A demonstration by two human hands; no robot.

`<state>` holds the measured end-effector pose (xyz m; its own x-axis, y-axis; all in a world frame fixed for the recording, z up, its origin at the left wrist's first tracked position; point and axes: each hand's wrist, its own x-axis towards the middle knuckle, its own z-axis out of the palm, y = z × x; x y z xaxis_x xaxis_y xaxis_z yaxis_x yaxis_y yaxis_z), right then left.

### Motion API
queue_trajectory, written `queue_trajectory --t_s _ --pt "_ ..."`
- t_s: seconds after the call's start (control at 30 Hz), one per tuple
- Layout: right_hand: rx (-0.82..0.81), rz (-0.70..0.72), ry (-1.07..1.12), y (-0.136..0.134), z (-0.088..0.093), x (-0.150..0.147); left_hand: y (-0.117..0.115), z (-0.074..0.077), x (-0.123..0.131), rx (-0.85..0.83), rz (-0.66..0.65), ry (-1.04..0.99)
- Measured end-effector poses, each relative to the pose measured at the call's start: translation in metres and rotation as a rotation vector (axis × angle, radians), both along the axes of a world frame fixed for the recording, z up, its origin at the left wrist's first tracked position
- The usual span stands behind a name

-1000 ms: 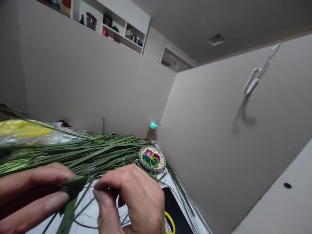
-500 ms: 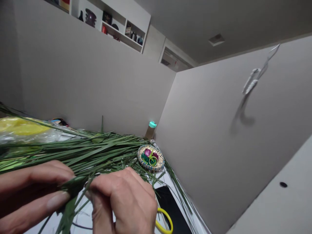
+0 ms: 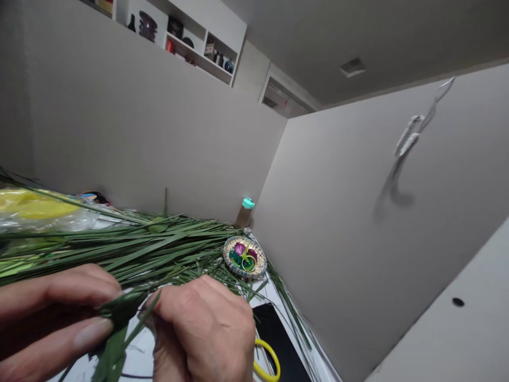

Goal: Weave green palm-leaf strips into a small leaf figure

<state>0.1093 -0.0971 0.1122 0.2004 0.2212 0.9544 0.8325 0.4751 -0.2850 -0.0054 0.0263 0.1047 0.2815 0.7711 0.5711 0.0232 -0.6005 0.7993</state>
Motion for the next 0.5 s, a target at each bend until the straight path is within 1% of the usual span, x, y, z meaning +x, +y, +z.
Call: queue_trajectory --t_s 0.07,0.1,0.13,0.2,0.27,0.3,0.4,0.43,0.5 --pt "-0.115 -0.005 -0.098 -0.003 0.003 -0.001 0.003 0.003 0.001 -0.002 -0.004 0.003" --pt "-0.136 -0.025 -0.119 -0.002 0.003 -0.003 0.003 0.004 0.001 -0.003 -0.005 0.004" --pt "-0.101 -0.047 -0.101 -0.001 0.002 -0.006 0.004 0.005 0.000 -0.004 -0.008 0.005" --pt "0.069 -0.121 0.026 0.006 -0.002 -0.013 0.004 0.006 -0.001 -0.005 -0.013 0.006" --pt "0.150 -0.151 0.090 0.014 -0.006 -0.019 0.003 0.006 -0.002 -0.004 -0.017 0.006" --pt "0.143 -0.142 0.088 0.016 -0.008 -0.020 0.002 0.005 -0.004 -0.004 -0.018 0.006" --pt "0.053 -0.047 0.078 0.016 -0.010 -0.018 0.001 -0.002 -0.010 0.000 -0.016 0.007" --pt "0.017 -0.036 0.082 0.013 -0.009 -0.015 0.001 -0.005 -0.012 0.002 -0.015 0.007" --pt "-0.077 -0.072 0.083 0.003 -0.005 -0.006 0.000 -0.011 -0.017 0.013 -0.009 -0.003"
